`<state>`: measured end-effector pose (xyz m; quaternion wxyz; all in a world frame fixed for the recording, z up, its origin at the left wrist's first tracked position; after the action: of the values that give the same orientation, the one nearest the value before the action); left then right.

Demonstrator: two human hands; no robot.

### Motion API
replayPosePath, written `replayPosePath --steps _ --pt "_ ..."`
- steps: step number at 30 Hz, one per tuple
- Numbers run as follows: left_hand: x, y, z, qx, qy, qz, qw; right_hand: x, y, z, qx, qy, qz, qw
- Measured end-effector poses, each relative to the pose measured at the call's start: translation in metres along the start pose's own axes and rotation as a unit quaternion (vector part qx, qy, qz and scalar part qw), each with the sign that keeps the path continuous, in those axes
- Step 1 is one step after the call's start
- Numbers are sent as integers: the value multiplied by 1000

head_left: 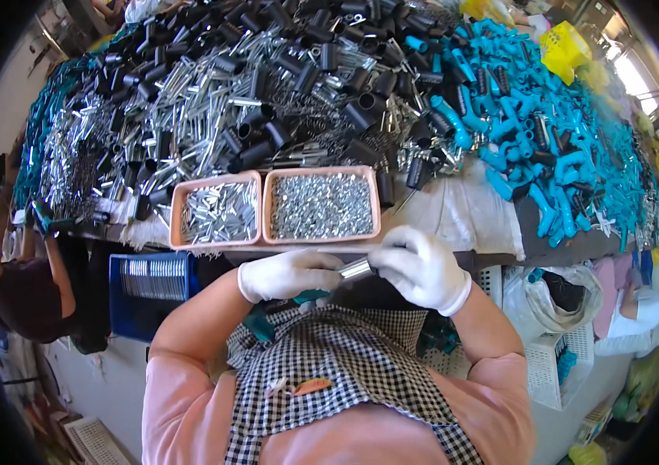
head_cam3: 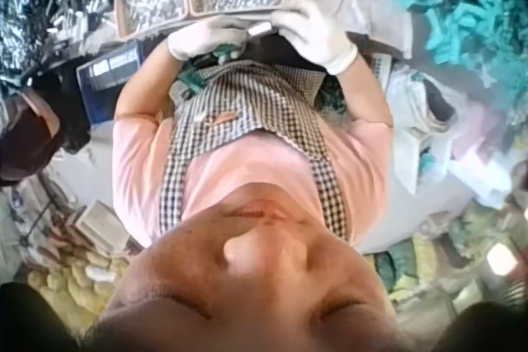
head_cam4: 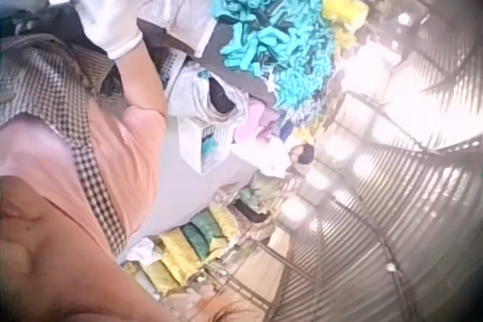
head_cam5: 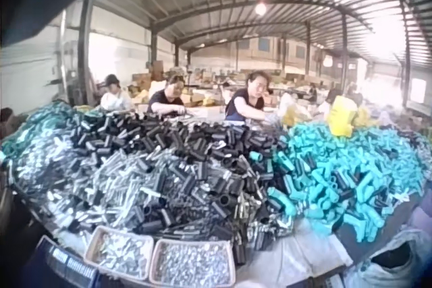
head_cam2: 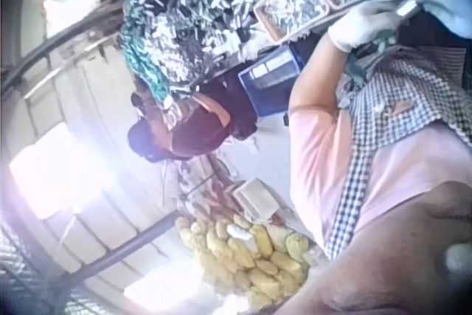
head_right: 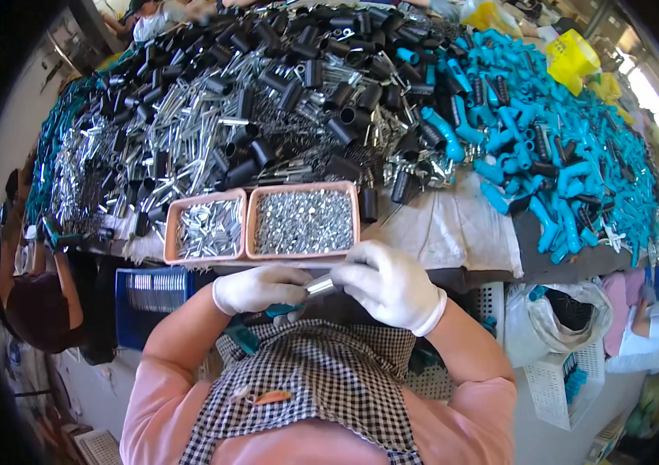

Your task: The person assembles spray gun handles by inserting metal tubes, springs, and fasteners into plastic handles by hand and placing the completed tools into a storage basket.

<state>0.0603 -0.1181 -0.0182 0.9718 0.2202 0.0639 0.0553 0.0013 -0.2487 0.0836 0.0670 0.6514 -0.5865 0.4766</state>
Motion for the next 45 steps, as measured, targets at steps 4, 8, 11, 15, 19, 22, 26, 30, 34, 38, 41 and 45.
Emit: replayPosePath --steps 4,8,11,15,19,22,26,30,34,38,41,45 --pt "-16 7 -11 28 -18 -68 997 -16 3 -16 71 -38 -84 993" --pt "-12 18 7 -163 -256 111 946 -21 8 -31 78 -55 -75 993" --pt "-27 38 31 -146 -583 267 753 -39 21 11 -154 -113 -34 981" --pt "-42 48 24 -177 -680 307 642 -93 72 41 -574 -426 -133 687" --pt "-34 50 12 -158 -639 298 691 -77 48 33 -318 -221 -145 911" --pt "-23 50 1 -153 -526 279 789 -60 27 1 -93 -33 -108 989" --pt "-30 50 6 -173 -544 272 775 -68 39 7 -86 -53 -113 988" --pt "-40 56 11 -188 -638 300 684 -106 68 35 -386 -243 -339 823" --pt "-28 55 -8 -141 -556 290 766 -93 54 27 -334 -250 -218 883" --pt "-22 54 -14 -121 -526 276 795 -66 37 7 -106 -60 -85 989" --pt "-25 56 -10 -134 -539 273 785 -94 75 49 -431 -289 -189 834" --pt "-22 57 -12 -128 -513 284 800 -70 33 6 -122 -57 -122 983"
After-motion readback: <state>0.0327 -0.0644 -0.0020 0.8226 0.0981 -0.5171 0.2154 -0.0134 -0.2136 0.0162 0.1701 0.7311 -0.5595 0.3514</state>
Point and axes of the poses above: each hand's wrist, its own y-axis away from the middle knuckle, its own x-axis out of the back of the hand, z = x × y, the point moved 9 cm from there along -y, towards the middle knuckle, and after that the axes turned 5 degrees about -y, right-handed, at the moved point
